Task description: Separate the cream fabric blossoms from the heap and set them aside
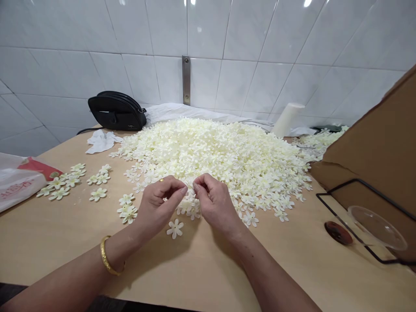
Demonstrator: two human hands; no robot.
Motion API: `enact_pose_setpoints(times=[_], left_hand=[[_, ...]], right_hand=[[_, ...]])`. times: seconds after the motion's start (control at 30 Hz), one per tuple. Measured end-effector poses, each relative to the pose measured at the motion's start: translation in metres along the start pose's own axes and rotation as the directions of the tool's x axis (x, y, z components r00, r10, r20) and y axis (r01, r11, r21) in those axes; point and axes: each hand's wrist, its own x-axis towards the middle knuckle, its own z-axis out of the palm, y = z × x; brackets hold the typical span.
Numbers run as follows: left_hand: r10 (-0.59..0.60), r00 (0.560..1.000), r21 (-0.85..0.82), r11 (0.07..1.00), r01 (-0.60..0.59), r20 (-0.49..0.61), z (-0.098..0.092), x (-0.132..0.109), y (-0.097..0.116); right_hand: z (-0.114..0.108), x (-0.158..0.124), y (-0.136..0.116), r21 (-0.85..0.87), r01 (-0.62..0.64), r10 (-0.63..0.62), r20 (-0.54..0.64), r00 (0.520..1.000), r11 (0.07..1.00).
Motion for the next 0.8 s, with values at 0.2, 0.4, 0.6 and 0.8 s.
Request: enact_pose_setpoints(times=[0.2, 0.4, 0.6, 0.8], left_hand=[[-0.181, 0.982, -0.073, 0.980, 0.185, 0.061, 0.0035, 0.0023, -0.0044], [-0.211, 0.975, -0.108, 0.970, 0.217, 0.067, 0.0027, 0.0038, -0.0069], [-0.239, 0.969, -0.116, 0.962, 0.245, 0.070, 0.0029, 0.0036, -0.0061], [-0.262, 0.963, -0.127, 0.955, 0.268, 0.068, 0.0036, 0.0038, -0.0058]], right_hand=[[0.0018, 0.0002, 0.0008, -0.002, 0.010, -0.010, -0.001, 1.000, 1.000], [0.0031, 0.0007, 0.0003, -0.003, 0.001, -0.001, 0.005, 1.000, 1.000], [0.0031, 0.0001, -0.0020, -0.011, -0.014, 0.014, 0.016, 1.000, 1.000], [0.0032, -0.0004, -0.0018, -0.022, -0.017, 0.017, 0.014, 1.000, 1.000]])
